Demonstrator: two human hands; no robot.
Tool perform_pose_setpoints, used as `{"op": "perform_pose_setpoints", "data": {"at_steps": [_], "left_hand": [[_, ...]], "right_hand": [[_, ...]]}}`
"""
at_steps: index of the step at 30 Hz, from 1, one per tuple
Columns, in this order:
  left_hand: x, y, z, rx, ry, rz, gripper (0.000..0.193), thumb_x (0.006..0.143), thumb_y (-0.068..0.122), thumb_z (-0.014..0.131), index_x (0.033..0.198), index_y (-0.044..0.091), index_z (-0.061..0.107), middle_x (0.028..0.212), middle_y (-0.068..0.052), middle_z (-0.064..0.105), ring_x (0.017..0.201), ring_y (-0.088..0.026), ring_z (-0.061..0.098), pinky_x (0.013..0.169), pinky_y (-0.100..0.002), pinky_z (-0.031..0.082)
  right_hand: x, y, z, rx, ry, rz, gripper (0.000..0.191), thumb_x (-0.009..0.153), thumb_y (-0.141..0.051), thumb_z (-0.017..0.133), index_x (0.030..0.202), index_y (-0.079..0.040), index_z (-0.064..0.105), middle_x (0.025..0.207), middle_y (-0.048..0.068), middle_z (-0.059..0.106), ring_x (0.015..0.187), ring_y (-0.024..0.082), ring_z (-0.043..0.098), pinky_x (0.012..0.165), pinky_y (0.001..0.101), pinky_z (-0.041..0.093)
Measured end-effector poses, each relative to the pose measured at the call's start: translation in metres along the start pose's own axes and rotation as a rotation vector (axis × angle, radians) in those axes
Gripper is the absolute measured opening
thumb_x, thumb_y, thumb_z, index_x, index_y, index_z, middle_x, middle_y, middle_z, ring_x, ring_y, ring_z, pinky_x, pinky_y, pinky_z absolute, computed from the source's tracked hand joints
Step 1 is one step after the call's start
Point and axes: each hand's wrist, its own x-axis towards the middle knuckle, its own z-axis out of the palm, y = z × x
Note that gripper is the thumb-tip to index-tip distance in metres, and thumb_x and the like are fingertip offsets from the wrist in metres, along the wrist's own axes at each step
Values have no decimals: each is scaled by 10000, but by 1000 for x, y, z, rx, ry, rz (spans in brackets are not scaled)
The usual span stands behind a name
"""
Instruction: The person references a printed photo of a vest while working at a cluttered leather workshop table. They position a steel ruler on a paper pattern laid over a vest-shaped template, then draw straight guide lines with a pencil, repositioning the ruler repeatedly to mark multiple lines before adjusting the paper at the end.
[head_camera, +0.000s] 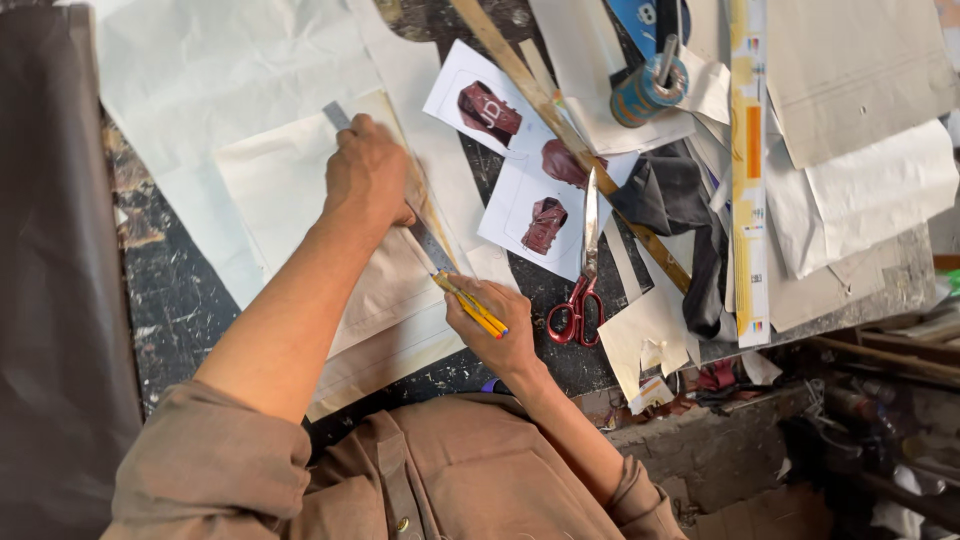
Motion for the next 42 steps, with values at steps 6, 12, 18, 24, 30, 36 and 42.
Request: {"op": "perform_pose_setpoints", "data": {"at_steps": [6,12,18,24,30,36,42], "left_hand": [[2,7,-7,34,-60,-17,962,520,422,1035,1202,-119,626,1323,-218,481,1206,-371,548,874,-382,600],[1,10,-8,55,-40,-11,950,498,443,1041,1166,-115,658,1319,-229,476,1197,-379,547,876,-370,594],[-2,11,-9,52,-48,-10,925,525,438,1030,1176,-107,662,1334,-220,473,1202,-368,547,886,-376,595],[-5,4,-4,3,-63,-1,812,567,428,1012,1138,-64,710,1376,-197,458,1244,-361,523,951,-393,570],[-27,-24,21,-216,279,146,954,538,452,996,1229,-103,645,1297,-191,515,1195,-349,528,968,-427,519],[-79,-32,64,-231,688,238,539,805,383,854,1196,52,688,1348,-139,575,1308,-343,508,1105,-518,410],[-89,-32,77,-264,695,199,506,863,337,741,1276,63,637,1363,-138,556,1351,-373,460,1128,-592,352]], "right_hand": [[-4,2,-8,15,-2,3,256,852,-40,769,1104,-11,742,909,139,771,733,207,761,676,287,592],[-8,7,-14,8,7,-59,257,855,-38,768,1109,-17,735,961,144,775,802,218,777,711,288,611],[-10,8,-16,3,-2,-46,246,843,-26,772,1085,2,744,927,144,776,773,220,772,695,290,605],[-15,5,-21,-23,54,-85,232,880,-42,748,1107,-11,714,970,138,774,799,224,782,718,302,623],[-9,8,-17,-321,-51,-127,416,977,-58,691,1378,-19,588,1103,175,690,988,302,681,865,400,577],[3,6,-13,-439,-104,-148,417,883,-95,744,1262,-30,583,1029,183,630,916,336,635,802,451,550],[14,4,-10,-409,-183,-4,409,872,-63,749,1244,-35,582,968,184,611,850,345,641,726,460,544]]}}
